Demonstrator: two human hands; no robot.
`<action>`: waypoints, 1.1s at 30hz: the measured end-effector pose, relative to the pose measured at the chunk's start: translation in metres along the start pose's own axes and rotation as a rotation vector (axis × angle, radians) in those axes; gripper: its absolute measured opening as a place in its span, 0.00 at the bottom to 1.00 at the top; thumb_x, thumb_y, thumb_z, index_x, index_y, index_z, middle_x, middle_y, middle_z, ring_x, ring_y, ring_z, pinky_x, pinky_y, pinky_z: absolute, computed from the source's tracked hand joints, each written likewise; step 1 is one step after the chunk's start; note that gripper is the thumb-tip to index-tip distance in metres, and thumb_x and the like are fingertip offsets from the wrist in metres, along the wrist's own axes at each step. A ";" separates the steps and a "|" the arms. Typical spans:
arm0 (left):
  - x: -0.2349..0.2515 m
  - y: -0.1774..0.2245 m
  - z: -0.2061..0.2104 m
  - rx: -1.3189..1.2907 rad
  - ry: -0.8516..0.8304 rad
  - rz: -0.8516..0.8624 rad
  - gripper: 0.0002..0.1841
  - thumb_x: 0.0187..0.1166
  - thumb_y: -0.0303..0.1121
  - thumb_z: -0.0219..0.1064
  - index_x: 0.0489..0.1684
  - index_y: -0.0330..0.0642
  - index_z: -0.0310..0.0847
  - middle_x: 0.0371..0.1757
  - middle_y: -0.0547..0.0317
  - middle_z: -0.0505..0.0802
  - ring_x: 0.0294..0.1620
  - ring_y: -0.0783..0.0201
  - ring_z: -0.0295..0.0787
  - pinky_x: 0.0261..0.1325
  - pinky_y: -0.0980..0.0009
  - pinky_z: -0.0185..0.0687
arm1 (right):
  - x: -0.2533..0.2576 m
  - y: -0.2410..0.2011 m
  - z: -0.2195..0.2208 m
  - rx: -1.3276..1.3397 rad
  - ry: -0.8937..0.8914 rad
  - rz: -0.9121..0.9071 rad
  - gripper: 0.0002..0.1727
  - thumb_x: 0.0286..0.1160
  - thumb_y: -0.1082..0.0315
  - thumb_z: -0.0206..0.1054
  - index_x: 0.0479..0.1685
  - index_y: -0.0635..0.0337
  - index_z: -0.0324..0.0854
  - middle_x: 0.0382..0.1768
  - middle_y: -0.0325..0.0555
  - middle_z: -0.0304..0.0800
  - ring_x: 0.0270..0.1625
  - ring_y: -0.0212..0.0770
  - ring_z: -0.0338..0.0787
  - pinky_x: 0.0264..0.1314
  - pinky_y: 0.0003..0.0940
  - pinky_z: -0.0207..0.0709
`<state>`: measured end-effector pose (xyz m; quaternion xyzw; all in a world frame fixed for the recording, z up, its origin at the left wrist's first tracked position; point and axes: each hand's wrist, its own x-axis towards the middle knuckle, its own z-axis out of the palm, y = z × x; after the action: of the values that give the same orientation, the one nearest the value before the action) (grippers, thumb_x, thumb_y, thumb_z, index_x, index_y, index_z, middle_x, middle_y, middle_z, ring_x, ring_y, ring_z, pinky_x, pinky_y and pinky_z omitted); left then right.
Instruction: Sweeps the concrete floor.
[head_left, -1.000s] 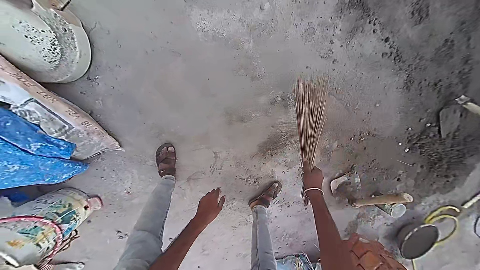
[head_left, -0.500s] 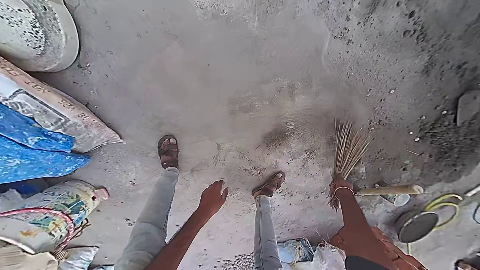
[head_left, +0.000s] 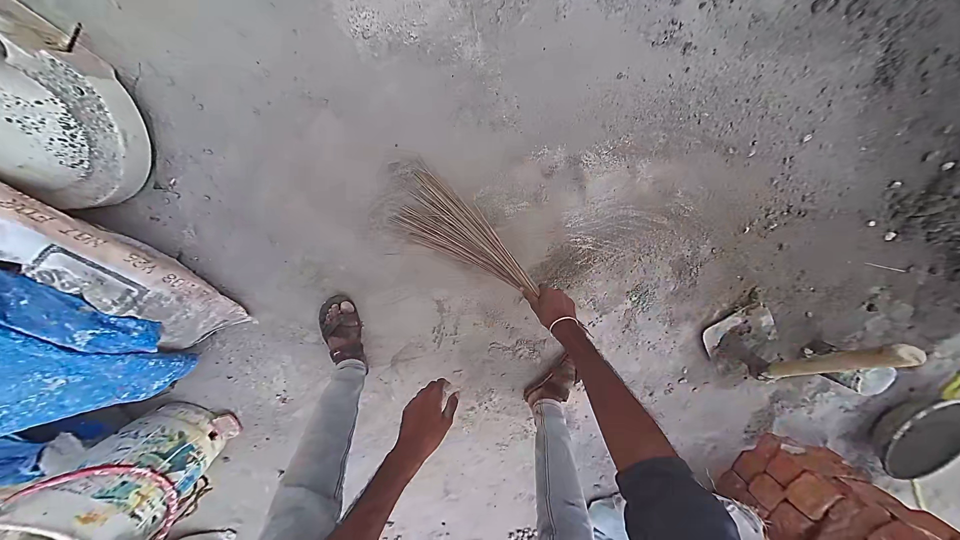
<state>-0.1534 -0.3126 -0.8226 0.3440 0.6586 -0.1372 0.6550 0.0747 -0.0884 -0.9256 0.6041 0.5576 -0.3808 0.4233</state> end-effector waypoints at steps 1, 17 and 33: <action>0.000 0.001 -0.001 -0.007 0.010 0.006 0.25 0.91 0.48 0.53 0.72 0.38 0.80 0.66 0.42 0.89 0.67 0.46 0.88 0.71 0.46 0.78 | 0.012 0.038 -0.029 0.052 0.083 0.102 0.44 0.87 0.30 0.45 0.59 0.67 0.84 0.57 0.69 0.90 0.66 0.66 0.89 0.66 0.66 0.78; -0.003 0.004 -0.012 -0.041 -0.001 0.039 0.26 0.91 0.48 0.53 0.73 0.36 0.79 0.66 0.41 0.89 0.69 0.45 0.86 0.73 0.47 0.77 | -0.084 0.035 -0.063 0.998 0.408 0.166 0.32 0.93 0.42 0.51 0.31 0.63 0.78 0.16 0.40 0.74 0.14 0.35 0.74 0.18 0.33 0.72; -0.018 -0.043 -0.021 0.068 0.053 -0.063 0.25 0.90 0.47 0.56 0.71 0.35 0.81 0.63 0.38 0.91 0.65 0.44 0.89 0.72 0.43 0.79 | 0.012 0.227 -0.151 1.044 0.362 0.580 0.37 0.92 0.37 0.47 0.70 0.66 0.75 0.48 0.54 0.81 0.40 0.43 0.83 0.48 0.42 0.79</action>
<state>-0.1981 -0.3350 -0.8151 0.3487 0.6810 -0.1709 0.6208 0.2996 0.0529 -0.8635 0.9131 0.1742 -0.3643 0.0569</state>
